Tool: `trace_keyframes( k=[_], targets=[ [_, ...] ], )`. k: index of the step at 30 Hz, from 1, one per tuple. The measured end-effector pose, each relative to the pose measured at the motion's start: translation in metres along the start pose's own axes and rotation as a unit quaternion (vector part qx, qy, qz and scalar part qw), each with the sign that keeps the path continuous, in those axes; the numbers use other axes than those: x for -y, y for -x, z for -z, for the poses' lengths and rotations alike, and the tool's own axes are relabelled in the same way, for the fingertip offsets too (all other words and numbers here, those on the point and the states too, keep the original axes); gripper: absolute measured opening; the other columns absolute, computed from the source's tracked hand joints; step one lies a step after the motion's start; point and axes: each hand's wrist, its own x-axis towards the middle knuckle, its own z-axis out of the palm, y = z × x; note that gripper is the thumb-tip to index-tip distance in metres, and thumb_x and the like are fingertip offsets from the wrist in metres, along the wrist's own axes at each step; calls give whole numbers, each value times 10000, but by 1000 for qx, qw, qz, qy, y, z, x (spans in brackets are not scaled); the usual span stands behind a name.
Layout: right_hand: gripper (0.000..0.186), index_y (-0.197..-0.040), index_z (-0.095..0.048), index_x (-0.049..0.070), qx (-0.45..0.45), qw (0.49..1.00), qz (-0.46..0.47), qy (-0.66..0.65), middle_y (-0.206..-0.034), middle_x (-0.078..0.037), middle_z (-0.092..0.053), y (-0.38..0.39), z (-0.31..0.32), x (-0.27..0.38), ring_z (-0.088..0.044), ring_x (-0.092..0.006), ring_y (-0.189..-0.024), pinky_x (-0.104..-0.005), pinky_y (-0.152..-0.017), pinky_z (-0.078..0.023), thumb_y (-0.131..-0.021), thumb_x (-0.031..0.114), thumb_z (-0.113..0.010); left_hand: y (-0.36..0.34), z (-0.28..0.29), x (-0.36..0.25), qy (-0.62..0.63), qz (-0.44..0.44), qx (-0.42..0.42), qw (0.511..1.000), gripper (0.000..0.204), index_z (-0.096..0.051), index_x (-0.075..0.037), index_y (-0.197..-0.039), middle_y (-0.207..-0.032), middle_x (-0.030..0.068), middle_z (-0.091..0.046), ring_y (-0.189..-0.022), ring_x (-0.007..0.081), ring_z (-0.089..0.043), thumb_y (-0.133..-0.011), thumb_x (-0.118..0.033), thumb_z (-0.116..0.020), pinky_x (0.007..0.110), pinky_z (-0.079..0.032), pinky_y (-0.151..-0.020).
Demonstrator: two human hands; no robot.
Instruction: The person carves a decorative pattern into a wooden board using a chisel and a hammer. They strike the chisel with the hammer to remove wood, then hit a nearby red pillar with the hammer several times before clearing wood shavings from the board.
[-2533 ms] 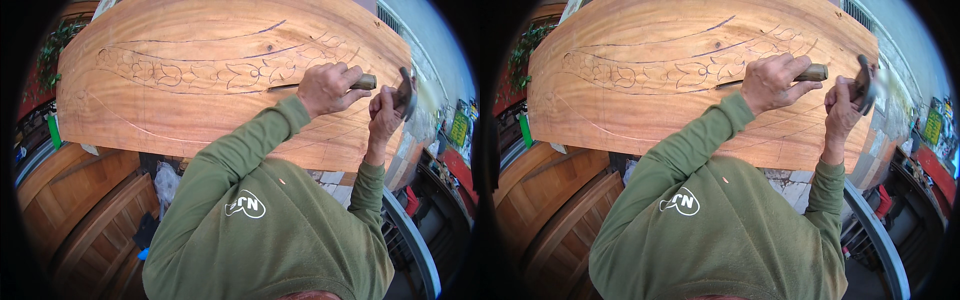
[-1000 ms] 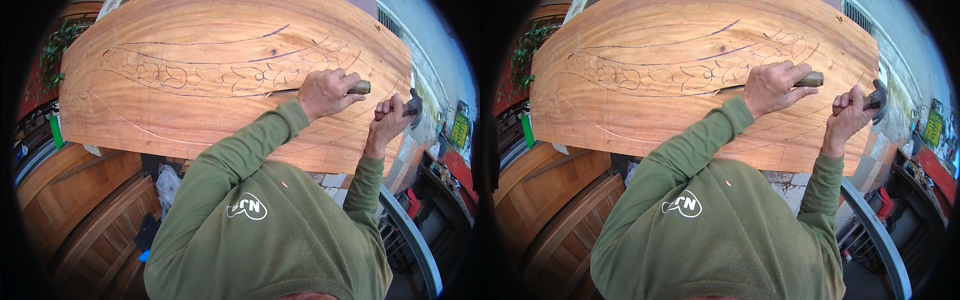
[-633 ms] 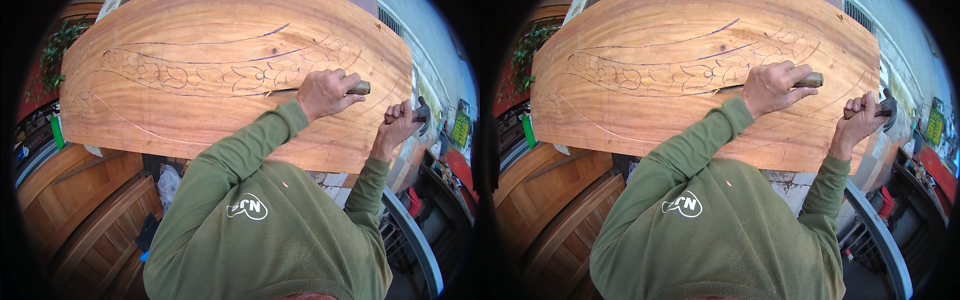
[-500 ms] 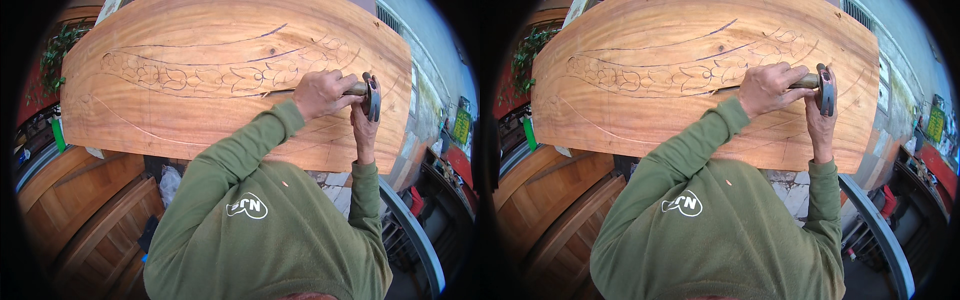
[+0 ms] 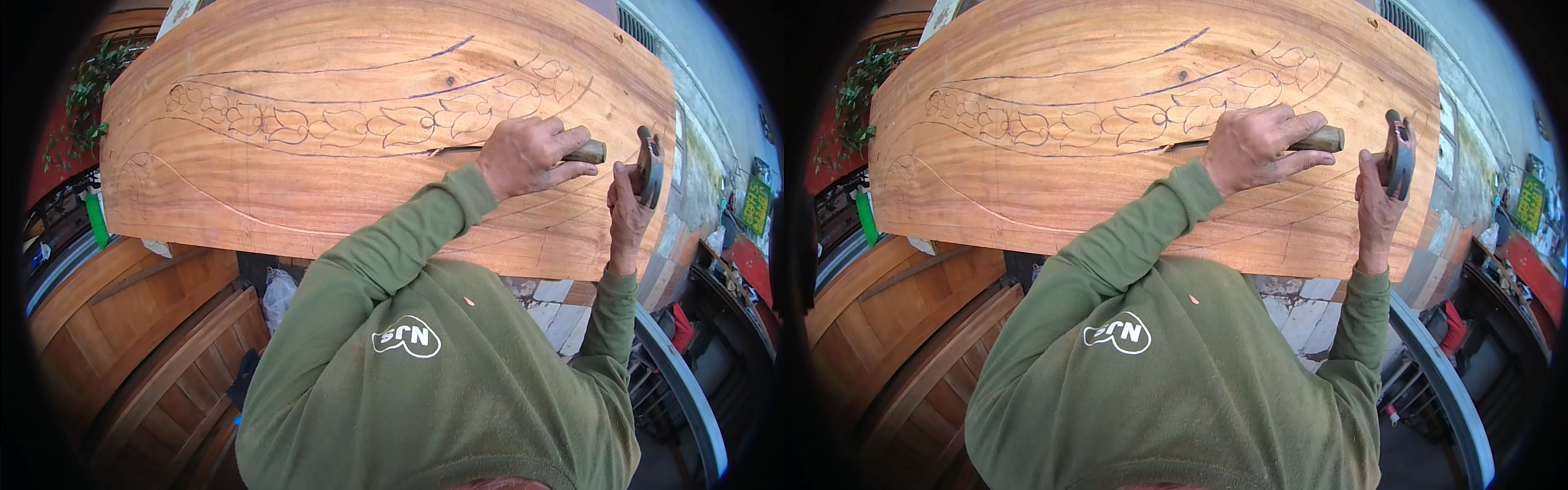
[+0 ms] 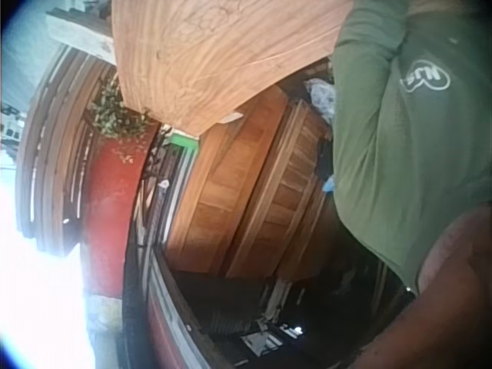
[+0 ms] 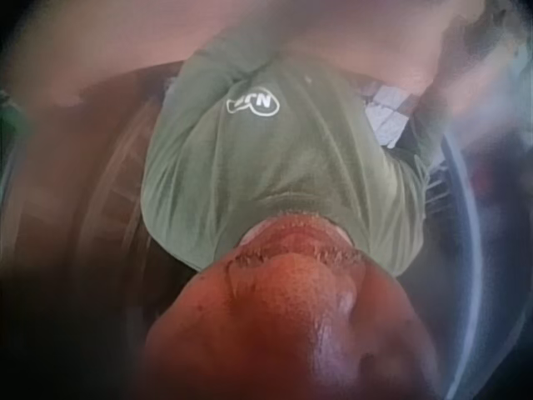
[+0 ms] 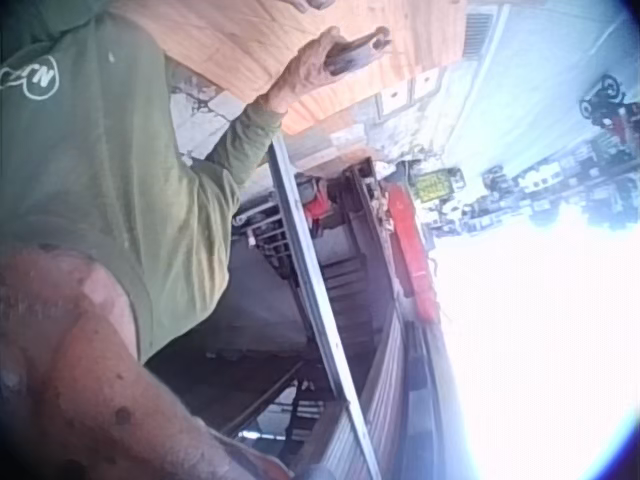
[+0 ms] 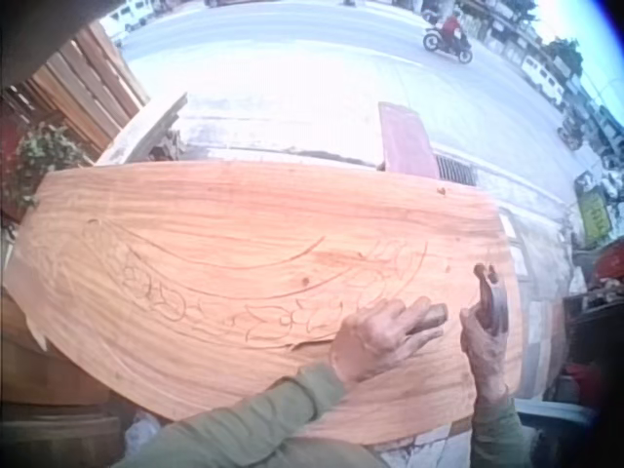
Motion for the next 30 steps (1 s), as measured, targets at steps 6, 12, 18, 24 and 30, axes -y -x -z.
trace_keyframes(
  k=[6,12,18,24,30],
  targets=[
    [582,-1553,-445,78,-156,953,51,-255,-872,3,-608,7,-34,9,-471,-63,-595,-257,-511,-423,-1027,14,-686,2,-1,1,5,1,-6,1000,471,-783,-176,-1119,-727,21,-639,-635,199,-670,-857,-564,-838,350,-524,-514],
    [616,-1597,-468,72,2,1000,-9,-9,-847,21,-541,6,-8,9,-449,-59,-607,-238,-542,-402,-1031,40,-710,2,6,1,1,7,-5,1000,476,-785,-185,-1121,-738,21,-644,-639,201,-674,-859,-580,-830,347,-530,-519],
    [475,-1473,-545,73,-178,947,64,-259,-852,1,-611,-5,-27,8,-497,-72,-640,-241,-534,-442,-1026,23,-699,2,4,2,3,8,-19,1000,482,-787,-193,-1129,-736,19,-642,-641,205,-677,-847,-581,-833,350,-529,-518],
    [613,-1572,-487,79,-8,1000,-6,-22,-846,26,-582,5,-9,0,-494,-47,-643,-231,-536,-440,-1014,29,-735,7,6,4,-5,5,-1,1000,478,-786,-193,-1130,-747,24,-649,-642,204,-680,-866,-591,-816,349,-533,-522],
    [424,-1442,-528,133,-200,944,39,-261,-807,2,-559,-5,-30,6,-495,-73,-616,-248,-528,-442,-1052,25,-654,6,7,4,-2,13,5,1000,469,-783,-196,-1145,-740,18,-648,-643,199,-679,-873,-577,-814,344,-531,-523]
  ],
)
